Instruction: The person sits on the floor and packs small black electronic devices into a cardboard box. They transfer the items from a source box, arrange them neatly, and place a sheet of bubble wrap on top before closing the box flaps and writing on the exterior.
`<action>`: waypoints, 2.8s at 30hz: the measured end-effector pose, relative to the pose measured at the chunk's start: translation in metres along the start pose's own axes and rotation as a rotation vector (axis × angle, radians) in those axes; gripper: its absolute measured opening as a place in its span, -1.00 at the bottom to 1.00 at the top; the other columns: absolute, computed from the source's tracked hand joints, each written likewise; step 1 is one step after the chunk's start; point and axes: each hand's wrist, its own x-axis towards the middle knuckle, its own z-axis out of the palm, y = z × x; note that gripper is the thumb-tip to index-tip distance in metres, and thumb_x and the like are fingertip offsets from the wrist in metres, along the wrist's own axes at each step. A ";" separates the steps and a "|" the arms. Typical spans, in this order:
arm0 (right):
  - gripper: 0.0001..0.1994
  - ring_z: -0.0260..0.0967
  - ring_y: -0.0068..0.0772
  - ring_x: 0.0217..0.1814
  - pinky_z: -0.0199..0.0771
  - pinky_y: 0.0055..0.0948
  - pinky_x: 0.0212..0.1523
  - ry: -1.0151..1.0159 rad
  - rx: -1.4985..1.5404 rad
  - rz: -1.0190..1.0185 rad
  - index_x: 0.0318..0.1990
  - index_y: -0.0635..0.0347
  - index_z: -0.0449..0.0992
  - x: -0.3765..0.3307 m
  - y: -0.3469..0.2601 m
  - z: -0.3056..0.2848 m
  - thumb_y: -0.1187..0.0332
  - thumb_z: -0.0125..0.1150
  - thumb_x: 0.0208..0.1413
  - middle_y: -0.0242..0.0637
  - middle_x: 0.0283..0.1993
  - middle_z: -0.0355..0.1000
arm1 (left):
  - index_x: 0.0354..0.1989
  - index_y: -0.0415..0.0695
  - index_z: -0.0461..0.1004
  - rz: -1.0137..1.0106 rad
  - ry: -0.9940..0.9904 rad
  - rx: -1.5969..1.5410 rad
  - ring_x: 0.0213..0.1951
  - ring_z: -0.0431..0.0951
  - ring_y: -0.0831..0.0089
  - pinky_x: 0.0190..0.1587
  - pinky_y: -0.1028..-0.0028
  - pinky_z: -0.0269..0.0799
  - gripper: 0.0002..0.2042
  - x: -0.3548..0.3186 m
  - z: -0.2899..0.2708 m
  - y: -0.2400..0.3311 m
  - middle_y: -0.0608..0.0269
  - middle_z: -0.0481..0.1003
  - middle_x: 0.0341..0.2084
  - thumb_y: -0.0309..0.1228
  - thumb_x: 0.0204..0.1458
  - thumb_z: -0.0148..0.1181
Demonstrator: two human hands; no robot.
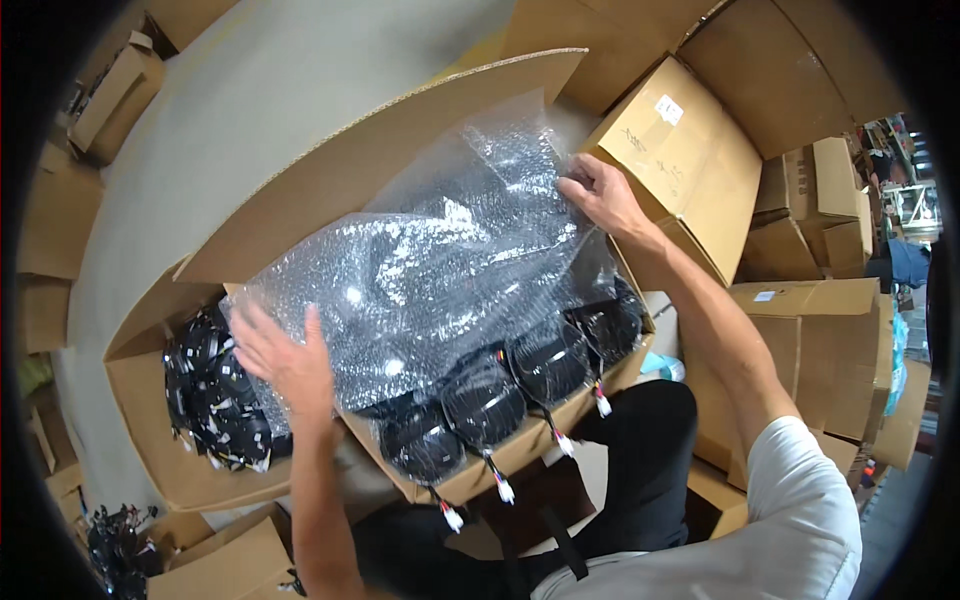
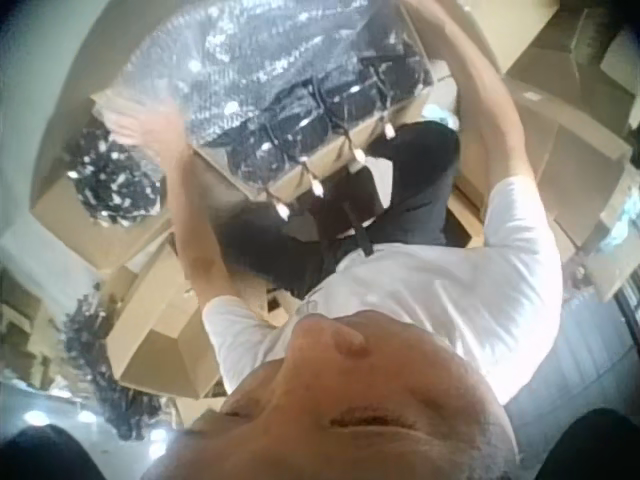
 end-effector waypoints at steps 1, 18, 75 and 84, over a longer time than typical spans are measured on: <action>-0.69 0.43 -0.55 -0.28 0.47 -0.45 -0.25 -0.079 0.040 0.057 -0.01 0.33 0.58 0.010 0.003 0.006 0.28 0.30 0.23 -0.32 -0.31 0.55 | 0.42 -0.36 0.12 -0.030 0.048 -0.028 0.45 0.11 -0.17 0.44 -0.14 -0.05 -0.11 0.008 0.013 -0.007 -0.33 0.16 0.38 0.11 0.16 0.26; -0.94 0.27 0.09 0.44 0.32 -0.11 0.41 0.504 -0.433 -0.898 -0.27 0.32 0.46 0.113 -0.057 0.031 0.50 0.12 0.21 0.07 0.42 0.31 | 0.18 -0.47 0.45 -0.289 -0.114 -1.016 0.06 0.53 0.28 0.13 0.31 0.41 -0.16 0.135 0.057 -0.061 0.04 0.56 0.02 0.28 0.32 -0.11; -0.23 0.09 0.15 0.56 0.07 -0.07 0.52 -0.295 -0.802 -0.489 0.47 0.32 0.19 0.106 -0.047 0.152 -0.05 0.15 0.29 0.19 0.49 0.17 | 0.29 -0.23 0.40 0.064 -0.597 -0.408 0.44 0.10 -0.29 0.42 -0.37 -0.13 -0.13 0.031 0.050 0.024 -0.36 0.27 0.33 0.34 0.08 0.14; -0.36 0.07 0.15 0.56 0.06 -0.09 0.53 0.104 -0.567 -0.695 0.46 0.34 0.17 0.076 -0.037 0.074 0.27 0.21 0.32 0.18 0.49 0.16 | -0.07 -0.28 0.57 -0.271 0.285 -0.101 0.10 0.52 0.02 0.18 0.13 0.40 -0.62 -0.298 -0.248 -0.225 -0.03 0.56 -0.04 -0.34 -0.03 0.44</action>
